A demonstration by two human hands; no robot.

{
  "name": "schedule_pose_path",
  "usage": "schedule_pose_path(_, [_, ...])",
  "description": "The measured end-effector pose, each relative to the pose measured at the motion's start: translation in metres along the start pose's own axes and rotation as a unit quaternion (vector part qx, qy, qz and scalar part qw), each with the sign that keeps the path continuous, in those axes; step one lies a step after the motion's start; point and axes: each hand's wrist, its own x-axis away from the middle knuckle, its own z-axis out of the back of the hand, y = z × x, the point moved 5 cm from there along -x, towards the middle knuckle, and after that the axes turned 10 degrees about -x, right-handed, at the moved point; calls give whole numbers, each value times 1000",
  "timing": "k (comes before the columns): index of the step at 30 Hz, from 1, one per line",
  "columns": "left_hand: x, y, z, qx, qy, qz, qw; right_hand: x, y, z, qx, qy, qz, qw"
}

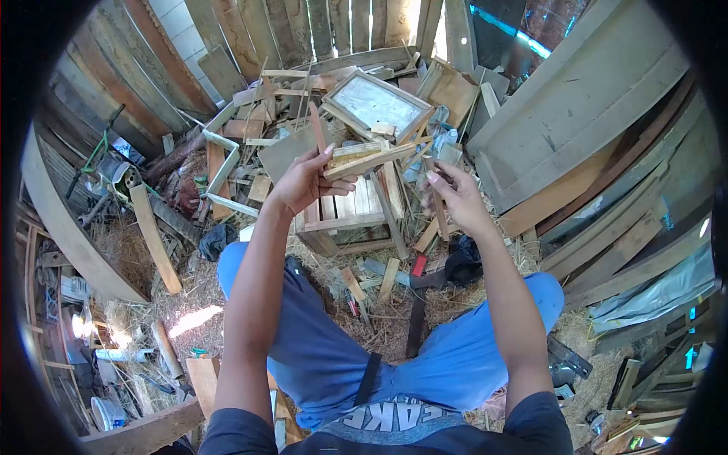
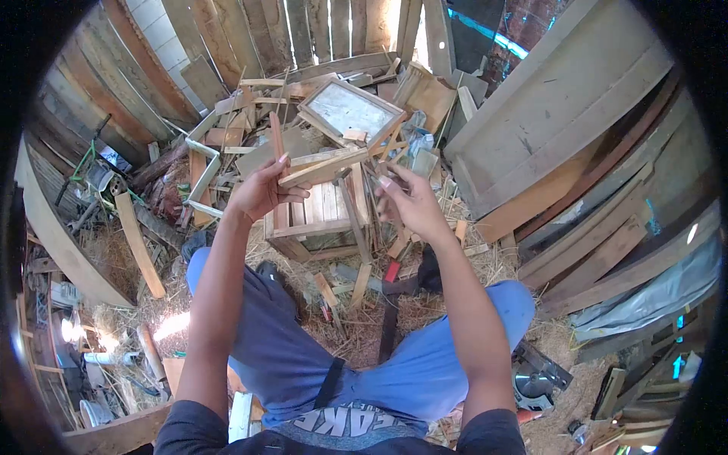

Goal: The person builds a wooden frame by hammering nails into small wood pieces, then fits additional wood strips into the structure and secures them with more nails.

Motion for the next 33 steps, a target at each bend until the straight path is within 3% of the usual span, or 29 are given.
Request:
schedule_pose_path(4, [-5, 0, -3, -22, 3, -1, 1000, -3, -2, 0, -36, 28, -16, 999])
schedule_pose_path(6, [-5, 2, -1, -69, 7, 3, 998, -8, -4, 4, 41, 25, 11, 999])
schedule_pose_path(10, [-4, 6, 0, -129, 63, -1, 990, -6, -7, -5, 39, -10, 8, 999])
schedule_pose_path(12, [-4, 4, -2, -120, 70, -1, 990, -3, 0, -14, 121, -70, 22, 990])
schedule_pose_path(16, [-11, -1, 7, -181, 99, 28, 978, -7, 14, -24, 230, -58, 61, 969])
schedule_pose_path(18, [-12, -3, 6, -204, 104, 43, 972, -10, 20, -22, 189, -22, 52, 980])
schedule_pose_path(21, [-12, -4, -2, -216, 151, -39, 964, -14, 29, -13, 89, 31, 54, 994])
schedule_pose_path(22, [-12, 4, -6, -402, 177, -200, 876, -15, 25, -13, 31, 45, 64, 996])
schedule_pose_path(23, [-9, 6, -16, -560, 191, -348, 727, -13, 20, -13, 32, 47, 65, 996])
schedule_pose_path(26, [-5, 14, -25, -538, 150, -380, 737, -1, 0, -20, -47, 79, 6, 996])
schedule_pose_path(27, [-3, 17, -33, -429, 136, -358, 818, -1, 1, -20, -60, 75, -8, 995])
schedule_pose_path(28, [3, 22, -36, -429, 135, -360, 818, -1, 2, -19, -73, 71, -21, 995])
schedule_pose_path(30, [-4, 10, -36, -259, 41, -171, 950, -6, 6, -15, -108, 60, -15, 992])
schedule_pose_path(31, [-8, 7, -35, -258, 40, -171, 950, -7, 8, -15, -142, 48, -11, 989])
schedule_pose_path(33, [-12, 6, -25, -262, 137, -215, 931, -7, 7, -15, -202, 25, -12, 979])
